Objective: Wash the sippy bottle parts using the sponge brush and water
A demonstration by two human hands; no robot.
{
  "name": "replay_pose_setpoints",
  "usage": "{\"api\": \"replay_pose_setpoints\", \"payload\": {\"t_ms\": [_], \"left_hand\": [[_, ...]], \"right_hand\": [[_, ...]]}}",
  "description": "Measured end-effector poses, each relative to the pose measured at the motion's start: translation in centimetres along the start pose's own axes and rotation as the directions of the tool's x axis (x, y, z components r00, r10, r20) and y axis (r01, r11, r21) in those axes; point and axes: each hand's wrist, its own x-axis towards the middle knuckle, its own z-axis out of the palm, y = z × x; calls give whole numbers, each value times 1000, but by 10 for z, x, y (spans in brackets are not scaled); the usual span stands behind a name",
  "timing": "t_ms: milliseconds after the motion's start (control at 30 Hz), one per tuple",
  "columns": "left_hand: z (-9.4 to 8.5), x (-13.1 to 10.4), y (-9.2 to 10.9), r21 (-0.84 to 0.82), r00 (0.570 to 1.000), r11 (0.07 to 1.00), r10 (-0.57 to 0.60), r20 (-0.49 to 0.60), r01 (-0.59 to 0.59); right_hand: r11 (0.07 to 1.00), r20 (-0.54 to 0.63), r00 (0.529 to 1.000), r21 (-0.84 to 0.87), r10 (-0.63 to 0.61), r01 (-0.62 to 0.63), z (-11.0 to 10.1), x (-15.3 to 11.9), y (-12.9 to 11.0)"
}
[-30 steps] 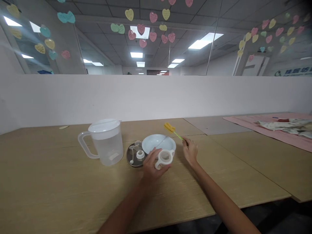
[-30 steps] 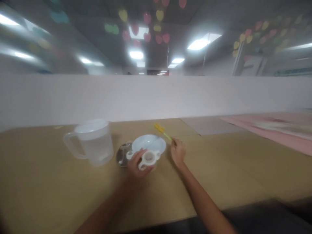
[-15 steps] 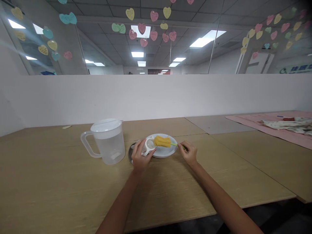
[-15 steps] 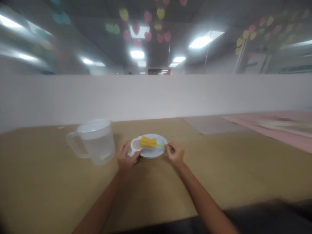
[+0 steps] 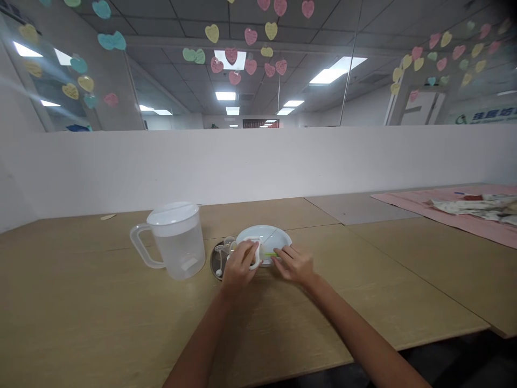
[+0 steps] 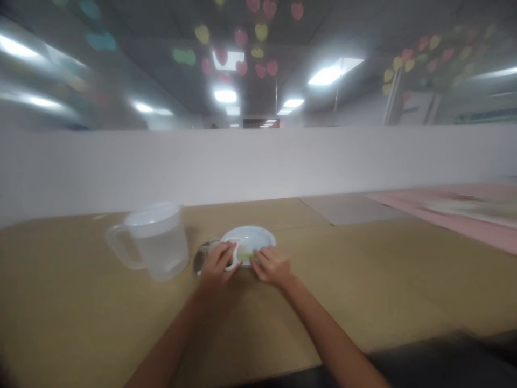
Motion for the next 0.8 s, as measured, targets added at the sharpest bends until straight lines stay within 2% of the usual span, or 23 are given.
{"api": "replay_pose_setpoints", "payload": {"t_ms": [133, 233, 433, 633, 800], "left_hand": [[-1, 1, -11, -8, 996, 997, -83, -32, 83], [-1, 0, -11, -32, 992, 992, -122, -42, 121], [1, 0, 2, -54, 999, 999, -1, 43, 3], [-2, 2, -14, -36, 990, 989, -142, -11, 142], [1, -1, -4, -67, 995, 993, -93, 24, 94]], "right_hand": [[996, -51, 995, 20, 85, -84, -4, 1, 11], [995, -51, 994, 45, 96, -93, -1, -2, 12], [998, 5, 1000, 62, 12, -12, 6, -5, 1], [987, 11, 987, 24, 160, -160, -1, -5, 16], [991, 54, 991, 50, 124, -127, 7, -8, 4]]}}
